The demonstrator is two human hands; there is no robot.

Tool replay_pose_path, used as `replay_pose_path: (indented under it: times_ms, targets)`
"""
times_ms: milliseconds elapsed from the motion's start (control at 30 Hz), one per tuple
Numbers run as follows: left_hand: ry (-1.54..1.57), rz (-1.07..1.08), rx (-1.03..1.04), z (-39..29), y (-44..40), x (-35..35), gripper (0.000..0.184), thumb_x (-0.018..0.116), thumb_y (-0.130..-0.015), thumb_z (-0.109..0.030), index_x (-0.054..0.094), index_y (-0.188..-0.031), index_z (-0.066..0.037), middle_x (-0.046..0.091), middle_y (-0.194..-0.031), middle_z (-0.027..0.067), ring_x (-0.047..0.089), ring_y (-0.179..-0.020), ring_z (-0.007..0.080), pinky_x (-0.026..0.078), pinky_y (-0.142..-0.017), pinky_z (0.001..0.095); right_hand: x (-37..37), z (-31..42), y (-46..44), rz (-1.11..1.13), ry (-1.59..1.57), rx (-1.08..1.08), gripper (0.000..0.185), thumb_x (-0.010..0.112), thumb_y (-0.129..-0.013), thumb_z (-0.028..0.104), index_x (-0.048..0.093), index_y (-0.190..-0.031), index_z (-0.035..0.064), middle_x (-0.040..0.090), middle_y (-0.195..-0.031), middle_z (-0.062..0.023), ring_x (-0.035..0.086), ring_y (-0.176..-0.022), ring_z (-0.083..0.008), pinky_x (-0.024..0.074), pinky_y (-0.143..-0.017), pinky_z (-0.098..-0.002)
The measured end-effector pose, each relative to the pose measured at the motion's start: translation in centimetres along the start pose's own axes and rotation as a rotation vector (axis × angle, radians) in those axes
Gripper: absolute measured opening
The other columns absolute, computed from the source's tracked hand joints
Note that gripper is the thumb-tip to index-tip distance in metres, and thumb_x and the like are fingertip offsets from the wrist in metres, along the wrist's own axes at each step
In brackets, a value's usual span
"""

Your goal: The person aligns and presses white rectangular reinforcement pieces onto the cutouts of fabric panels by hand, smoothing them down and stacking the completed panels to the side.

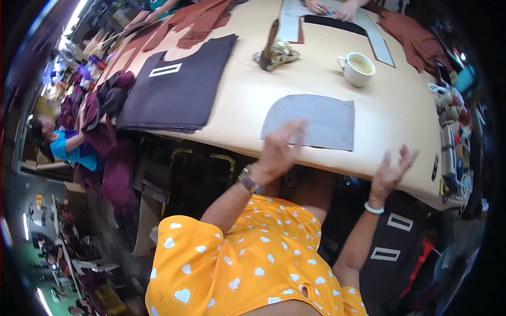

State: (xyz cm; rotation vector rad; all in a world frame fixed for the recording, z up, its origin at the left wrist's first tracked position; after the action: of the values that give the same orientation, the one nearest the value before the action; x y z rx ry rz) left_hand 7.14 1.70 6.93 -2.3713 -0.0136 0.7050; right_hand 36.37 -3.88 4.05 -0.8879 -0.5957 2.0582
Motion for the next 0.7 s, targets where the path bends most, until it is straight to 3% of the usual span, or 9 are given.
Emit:
replay_pose_path:
  times_ms: [100,200,267,533,700]
  targets:
    - [-0.226,-0.246,-0.035,6.5,-2.1,-8.0,0.022,0.059,-0.080,-0.003,0.063,-0.101,-0.002,0.065,-0.093,0.0125,0.062,-0.078,0.0214,0.049,-0.069,0.0297,6.1,4.8,1.5,0.140,-0.301,0.131,0.067,0.058,-0.081,0.000,0.024,-0.138,0.0015,0.047,-0.124,-0.0142,0.047,-0.111,-0.0262,0.0349,-0.097,-0.0371]
    - [-0.506,-0.296,-0.115,11.3,-2.8,-14.8,0.018,0.057,-0.081,-0.008,0.064,-0.096,-0.002,0.065,-0.090,0.0130,0.064,-0.079,0.0237,0.049,-0.070,0.0311,7.5,6.4,2.1,0.185,-0.094,-0.001,0.070,0.059,-0.080,0.002,0.022,-0.139,0.0033,0.046,-0.125,-0.0184,0.049,-0.108,-0.0293,0.0395,-0.093,-0.0390]
    - [-0.602,-0.237,-0.165,14.7,-2.8,-16.8,0.016,0.058,-0.081,-0.010,0.065,-0.094,-0.002,0.065,-0.090,0.0124,0.063,-0.080,0.0259,0.049,-0.071,0.0327,7.5,5.6,1.9,0.189,-0.127,0.063,0.069,0.059,-0.080,0.003,0.023,-0.139,0.0028,0.046,-0.124,-0.0193,0.050,-0.106,-0.0303,0.0400,-0.092,-0.0393]
    - [-0.895,0.036,-0.223,19.6,-5.5,-14.0,0.020,0.060,-0.078,-0.022,0.066,-0.085,-0.005,0.063,-0.086,0.0105,0.062,-0.079,0.0284,0.050,-0.070,0.0379,7.7,5.4,2.0,0.187,-0.048,0.086,0.062,0.056,-0.081,0.002,0.029,-0.136,0.0002,0.050,-0.119,-0.0204,0.052,-0.102,-0.0311,0.0408,-0.091,-0.0395]
    - [-1.014,0.112,-0.223,20.2,-6.6,-12.9,0.018,0.061,-0.074,-0.021,0.065,-0.073,-0.004,0.063,-0.081,0.0114,0.063,-0.076,0.0275,0.051,-0.067,0.0385,7.8,5.6,2.2,0.202,0.011,0.083,0.061,0.055,-0.081,0.002,0.029,-0.136,0.0005,0.051,-0.117,-0.0207,0.053,-0.101,-0.0315,0.0409,-0.091,-0.0393]
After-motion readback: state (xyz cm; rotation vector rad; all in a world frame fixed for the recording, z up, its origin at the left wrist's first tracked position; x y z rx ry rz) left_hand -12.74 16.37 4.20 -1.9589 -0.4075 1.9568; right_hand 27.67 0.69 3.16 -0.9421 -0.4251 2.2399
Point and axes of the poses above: each hand's wrist, its own y-axis away from the middle knuckle, its own x-axis out of the palm, z = x × y, the point moved 8 cm from there along -y, towards the middle knuckle
